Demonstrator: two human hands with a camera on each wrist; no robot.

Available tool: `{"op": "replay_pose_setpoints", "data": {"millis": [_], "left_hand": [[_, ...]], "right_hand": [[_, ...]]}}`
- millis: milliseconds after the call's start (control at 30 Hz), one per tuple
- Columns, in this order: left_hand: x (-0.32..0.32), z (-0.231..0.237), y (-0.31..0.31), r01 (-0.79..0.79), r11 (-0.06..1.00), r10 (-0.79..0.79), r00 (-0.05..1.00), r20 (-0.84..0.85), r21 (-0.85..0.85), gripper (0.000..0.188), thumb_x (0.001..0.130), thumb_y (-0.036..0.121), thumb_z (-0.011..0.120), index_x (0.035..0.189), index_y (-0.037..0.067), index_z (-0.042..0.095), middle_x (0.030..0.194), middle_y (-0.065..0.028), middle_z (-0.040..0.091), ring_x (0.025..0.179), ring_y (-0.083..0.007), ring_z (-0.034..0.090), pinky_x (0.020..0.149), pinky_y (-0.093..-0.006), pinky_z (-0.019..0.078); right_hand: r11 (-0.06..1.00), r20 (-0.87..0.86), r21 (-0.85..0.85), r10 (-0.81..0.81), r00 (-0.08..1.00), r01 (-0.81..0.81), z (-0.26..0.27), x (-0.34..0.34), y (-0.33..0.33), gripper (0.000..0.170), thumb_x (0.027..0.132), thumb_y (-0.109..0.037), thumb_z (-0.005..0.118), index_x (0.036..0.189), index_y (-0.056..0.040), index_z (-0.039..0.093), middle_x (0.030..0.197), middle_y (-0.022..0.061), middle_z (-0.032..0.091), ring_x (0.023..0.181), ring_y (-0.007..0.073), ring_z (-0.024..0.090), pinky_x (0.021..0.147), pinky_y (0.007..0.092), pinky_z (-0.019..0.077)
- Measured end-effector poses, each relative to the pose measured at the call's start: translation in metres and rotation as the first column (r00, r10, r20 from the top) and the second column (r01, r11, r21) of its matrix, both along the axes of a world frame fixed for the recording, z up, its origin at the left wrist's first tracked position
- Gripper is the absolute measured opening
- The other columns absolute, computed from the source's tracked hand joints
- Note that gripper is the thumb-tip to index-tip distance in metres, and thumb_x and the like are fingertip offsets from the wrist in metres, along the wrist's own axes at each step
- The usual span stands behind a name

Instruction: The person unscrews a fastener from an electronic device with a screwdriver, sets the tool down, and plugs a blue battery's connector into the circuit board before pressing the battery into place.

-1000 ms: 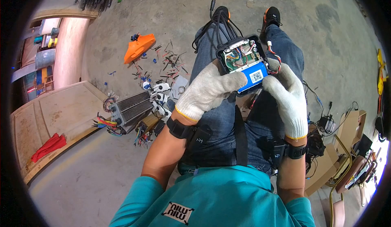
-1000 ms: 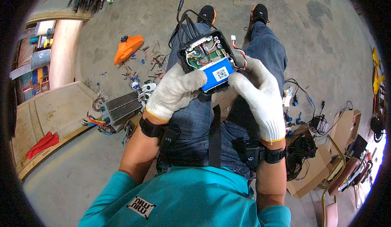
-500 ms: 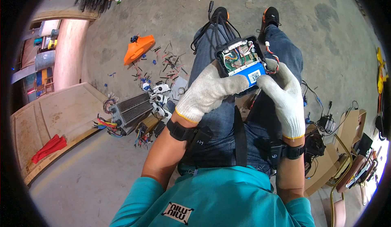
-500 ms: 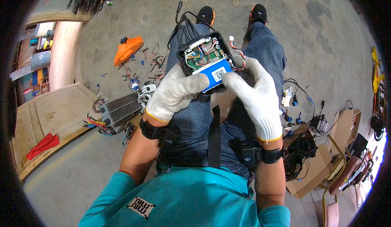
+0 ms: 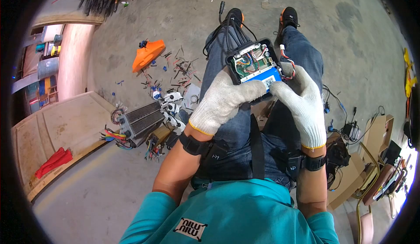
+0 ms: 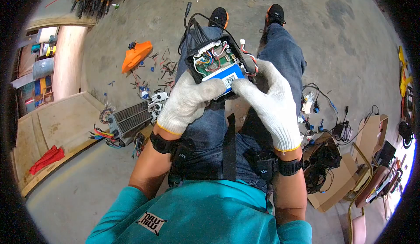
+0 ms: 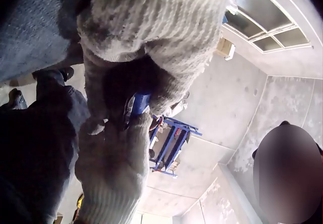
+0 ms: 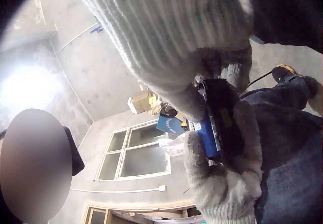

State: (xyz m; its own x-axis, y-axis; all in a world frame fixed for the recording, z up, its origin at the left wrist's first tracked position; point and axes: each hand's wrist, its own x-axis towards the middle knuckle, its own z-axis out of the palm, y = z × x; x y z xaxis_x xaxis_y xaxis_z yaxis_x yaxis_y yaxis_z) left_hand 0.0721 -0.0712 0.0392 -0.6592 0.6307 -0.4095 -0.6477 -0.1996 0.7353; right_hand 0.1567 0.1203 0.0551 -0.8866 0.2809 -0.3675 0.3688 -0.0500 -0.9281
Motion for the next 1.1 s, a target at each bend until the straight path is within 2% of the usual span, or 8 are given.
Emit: {"op": "replay_pose_setpoints", "data": {"millis": [433, 500, 700, 767, 833, 1000, 1067, 1100], "left_hand": [[0.0, -0.001, -0.001, -0.019, 1.0, 0.019, 0.999, 0.049, -0.011, 0.058, 0.092, 0.006, 0.084, 0.145, -0.001, 0.062, 0.131, -0.0123, 0.075, 0.116, -0.0227, 0.074, 0.103, -0.0377, 0.0604], [-0.001, 0.004, 0.002, -0.009, 1.0, 0.009, 0.999, 0.036, 0.004, 0.059, 0.092, 0.006, 0.084, 0.146, -0.001, 0.061, 0.133, -0.0126, 0.074, 0.117, -0.0232, 0.074, 0.104, -0.0381, 0.0601], [-0.001, 0.007, 0.003, 0.001, 1.0, -0.002, 0.998, 0.059, 0.018, 0.059, 0.093, 0.002, 0.081, 0.148, -0.001, 0.059, 0.136, -0.0134, 0.072, 0.12, -0.0242, 0.073, 0.107, -0.0394, 0.0596], [-0.001, 0.004, 0.004, 0.0, 1.0, -0.001, 0.999, 0.049, 0.014, 0.059, 0.094, 0.001, 0.08, 0.148, -0.002, 0.059, 0.135, -0.0136, 0.072, 0.12, -0.0245, 0.073, 0.107, -0.0396, 0.0595], [0.0, 0.005, 0.004, -0.004, 1.0, 0.004, 0.999, 0.038, 0.003, 0.058, 0.094, 0.0, 0.079, 0.148, -0.002, 0.058, 0.135, -0.0138, 0.072, 0.12, -0.0248, 0.073, 0.107, -0.0399, 0.0594], [0.001, 0.012, 0.006, -0.017, 1.0, 0.017, 0.999, 0.048, -0.01, 0.056, 0.094, 0.0, 0.079, 0.147, -0.003, 0.059, 0.137, -0.0144, 0.072, 0.121, -0.0248, 0.072, 0.107, -0.0395, 0.0595], [0.001, 0.01, 0.006, -0.016, 1.0, 0.016, 0.999, 0.043, -0.002, 0.056, 0.094, 0.0, 0.079, 0.147, -0.002, 0.059, 0.136, -0.0141, 0.072, 0.121, -0.0243, 0.072, 0.107, -0.0389, 0.0596], [0.001, 0.009, 0.006, -0.014, 1.0, 0.014, 0.999, 0.037, 0.005, 0.056, 0.094, 0.0, 0.079, 0.147, -0.002, 0.06, 0.135, -0.0138, 0.072, 0.121, -0.0237, 0.073, 0.107, -0.0383, 0.0597]], "right_hand": [[0.999, -0.024, -0.052, -0.004, 1.0, 0.003, 0.002, 0.003, 0.002, 0.057, 0.092, -0.023, 0.083, 0.142, -0.0004, 0.067, 0.123, 0.0075, 0.075, 0.114, 0.0138, 0.068, 0.104, 0.0313, 0.0518], [0.997, -0.062, 0.057, -0.048, 0.997, 0.052, 0.004, 0.003, 0.005, 0.056, 0.092, -0.02, 0.084, 0.142, 0.0004, 0.066, 0.127, 0.0099, 0.074, 0.116, 0.0163, 0.069, 0.106, 0.0326, 0.0523], [0.967, -0.148, 0.176, -0.157, 0.976, 0.182, 0.025, -0.002, 0.005, 0.054, 0.092, -0.016, 0.085, 0.14, 0.0008, 0.066, 0.131, 0.012, 0.073, 0.119, 0.0202, 0.069, 0.108, 0.035, 0.053], [0.954, -0.194, 0.228, -0.149, 0.969, 0.193, 0.026, -0.008, 0.002, 0.053, 0.092, -0.018, 0.085, 0.139, 0.0, 0.066, 0.128, 0.0134, 0.075, 0.118, 0.0208, 0.071, 0.108, 0.0353, 0.0538], [0.89, -0.206, 0.433, -0.058, 0.977, 0.144, 0.029, -0.015, 0.001, 0.053, 0.091, -0.018, 0.086, 0.138, -0.0004, 0.067, 0.125, 0.0154, 0.076, 0.117, 0.0221, 0.072, 0.106, 0.036, 0.0549], [0.834, -0.28, 0.533, 0.017, 0.96, 0.141, 0.023, -0.024, -0.001, 0.038, 0.094, -0.015, 0.082, 0.127, 0.0, 0.073, 0.115, 0.0124, 0.079, 0.105, 0.0203, 0.075, 0.097, 0.0336, 0.058], [0.849, -0.197, 0.514, -0.018, 0.98, 0.119, 0.028, -0.026, -0.002, 0.026, 0.097, -0.013, 0.078, 0.119, 0.0008, 0.076, 0.109, 0.0106, 0.08, 0.1, 0.0167, 0.075, 0.093, 0.0314, 0.0576], [0.849, -0.197, 0.515, -0.015, 0.98, 0.116, 0.027, -0.026, -0.002, 0.026, 0.097, -0.013, 0.078, 0.119, 0.0008, 0.076, 0.109, 0.0106, 0.08, 0.1, 0.0167, 0.075, 0.093, 0.0314, 0.0576]]}}
